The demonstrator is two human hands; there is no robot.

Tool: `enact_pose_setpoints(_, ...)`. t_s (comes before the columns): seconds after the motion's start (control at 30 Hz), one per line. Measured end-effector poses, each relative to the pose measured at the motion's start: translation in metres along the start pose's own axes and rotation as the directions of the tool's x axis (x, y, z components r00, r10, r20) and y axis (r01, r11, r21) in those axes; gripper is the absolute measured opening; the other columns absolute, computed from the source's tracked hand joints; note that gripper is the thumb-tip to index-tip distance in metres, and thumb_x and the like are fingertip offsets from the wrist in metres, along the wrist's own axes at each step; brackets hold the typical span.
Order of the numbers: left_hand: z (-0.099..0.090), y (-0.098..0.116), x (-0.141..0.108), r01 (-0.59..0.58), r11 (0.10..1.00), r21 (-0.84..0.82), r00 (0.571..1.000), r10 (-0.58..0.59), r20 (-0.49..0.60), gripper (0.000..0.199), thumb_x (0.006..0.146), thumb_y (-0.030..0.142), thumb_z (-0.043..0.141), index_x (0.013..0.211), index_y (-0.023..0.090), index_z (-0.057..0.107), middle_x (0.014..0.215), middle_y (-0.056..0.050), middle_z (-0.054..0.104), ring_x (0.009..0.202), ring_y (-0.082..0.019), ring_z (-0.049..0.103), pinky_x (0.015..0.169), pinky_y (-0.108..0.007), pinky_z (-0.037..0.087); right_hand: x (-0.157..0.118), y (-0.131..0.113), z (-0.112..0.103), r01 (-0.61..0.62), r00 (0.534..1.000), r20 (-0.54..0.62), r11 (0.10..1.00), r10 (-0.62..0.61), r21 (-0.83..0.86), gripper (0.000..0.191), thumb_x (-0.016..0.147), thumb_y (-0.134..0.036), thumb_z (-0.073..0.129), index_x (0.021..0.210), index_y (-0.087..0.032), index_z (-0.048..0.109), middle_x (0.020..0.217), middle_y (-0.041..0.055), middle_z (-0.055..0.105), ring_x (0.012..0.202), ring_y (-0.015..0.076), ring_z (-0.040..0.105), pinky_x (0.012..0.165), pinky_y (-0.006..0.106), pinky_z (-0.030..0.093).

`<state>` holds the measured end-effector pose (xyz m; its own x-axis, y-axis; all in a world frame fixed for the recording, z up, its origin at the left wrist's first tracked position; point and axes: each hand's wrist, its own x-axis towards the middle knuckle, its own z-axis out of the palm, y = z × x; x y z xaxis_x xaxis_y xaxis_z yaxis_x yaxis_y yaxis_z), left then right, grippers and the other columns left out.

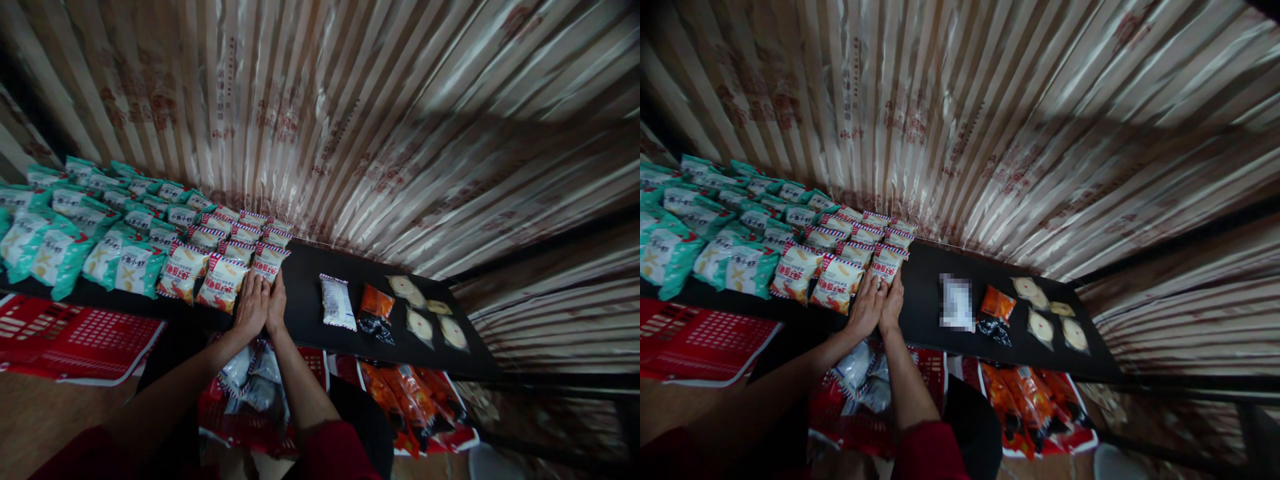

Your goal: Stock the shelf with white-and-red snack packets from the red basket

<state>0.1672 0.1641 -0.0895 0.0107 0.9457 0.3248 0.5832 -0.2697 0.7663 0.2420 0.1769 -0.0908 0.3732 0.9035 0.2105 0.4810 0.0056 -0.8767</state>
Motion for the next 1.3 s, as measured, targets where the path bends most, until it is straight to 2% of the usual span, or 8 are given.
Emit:
enact_pose_setpoints(0.17,-0.004,0.002,-0.003,-0.033,0.999,0.009,0.999,0.033,0.004,0.047,0.093,0.033,0.032,0.133,0.011,0.041,0.148,-0.015,0.03,0.14,-0.027,0.015,0.113,-0.05,0.021,-0.004,0.006,0.0,0.019,0.999,-0.04,0.999,-0.02,-0.033,0.057,0.083,-0.032,0.047,0.136,-0.014,0.039,0.13,0.0131,0.053,0.118,0.0214,0.049,0.099,0.037,0.039)
enact_pose_setpoints(0.3,-0.005,0.004,-0.009,-0.041,0.999,0.02,0.999,0.04,0.02,0.046,0.092,0.03,0.033,0.131,0.009,0.043,0.148,-0.016,0.028,0.14,-0.028,0.014,0.113,-0.05,0.022,-0.01,0.01,-0.002,0.023,0.999,-0.036,0.999,-0.025,-0.047,0.054,0.084,-0.033,0.045,0.134,-0.014,0.041,0.132,0.0136,0.05,0.121,0.0211,0.046,0.102,0.038,0.036)
enact_pose_setpoints(0.5,-0.008,0.009,-0.025,-0.054,0.998,0.027,0.998,0.053,0.032,0.039,0.091,0.026,0.033,0.121,0.01,0.052,0.14,-0.016,0.041,0.133,-0.027,0.033,0.11,-0.048,0.031,-0.024,0.009,-0.008,0.041,0.998,-0.036,0.998,-0.043,-0.05,0.047,0.083,-0.028,0.043,0.127,-0.011,0.048,0.127,0.0146,0.053,0.118,0.0209,0.048,0.102,0.038,0.036)
enact_pose_setpoints(0.67,-0.017,0.017,-0.045,-0.127,0.992,-0.016,0.99,0.128,0.062,0.036,0.09,0.021,0.03,0.112,0.013,0.057,0.117,-0.013,0.059,0.112,-0.023,0.052,0.101,-0.042,0.041,-0.043,0.011,-0.017,0.068,0.997,-0.025,0.997,-0.068,-0.033,0.045,0.081,-0.021,0.041,0.124,-0.012,0.052,0.123,0.013,0.056,0.115,0.0189,0.05,0.102,0.036,0.038)
enact_pose_setpoints(0.97,-0.016,0.023,-0.086,-0.19,0.976,-0.108,0.971,0.203,0.128,0.034,0.085,0.015,0.03,0.107,0.014,0.056,0.108,-0.012,0.061,0.104,-0.02,0.056,0.094,-0.036,0.046,-0.087,0.018,-0.042,0.146,0.989,-0.034,0.989,-0.145,0.03,0.043,0.08,-0.015,0.04,0.119,-0.017,0.057,0.118,0.0095,0.06,0.11,0.0178,0.054,0.098,0.037,0.041)
enact_pose_setpoints(1.07,-0.018,0.026,-0.103,-0.213,0.971,-0.111,0.957,0.231,0.177,0.034,0.084,0.013,0.03,0.106,0.013,0.056,0.106,-0.013,0.06,0.103,-0.02,0.056,0.091,-0.034,0.047,-0.107,0.021,-0.054,0.186,0.982,0.002,0.981,-0.187,0.058,0.038,0.08,-0.014,0.042,0.113,-0.02,0.061,0.112,0.008,0.064,0.106,0.0179,0.056,0.095,0.036,0.044)
enact_pose_setpoints(1.2,-0.018,0.027,-0.128,-0.211,0.975,-0.072,0.926,0.223,0.306,0.031,0.08,0.012,0.033,0.101,0.012,0.057,0.1,-0.012,0.061,0.096,-0.021,0.059,0.085,-0.035,0.05,-0.134,0.031,-0.07,0.219,0.974,0.05,0.974,-0.221,0.052,0.034,0.082,-0.012,0.043,0.106,-0.022,0.065,0.105,0.0064,0.067,0.101,0.0183,0.059,0.091,0.036,0.046)
enact_pose_setpoints(1.3,-0.011,0.023,-0.144,-0.208,0.976,-0.059,0.9,0.215,0.379,0.035,0.08,0.011,0.033,0.107,0.012,0.055,0.102,-0.012,0.06,0.096,-0.021,0.059,0.085,-0.034,0.05,-0.149,0.046,-0.079,0.22,0.972,0.079,0.975,-0.221,0.014,0.034,0.082,-0.012,0.043,0.106,-0.021,0.065,0.103,0.0065,0.067,0.099,0.0186,0.059,0.089,0.035,0.046)
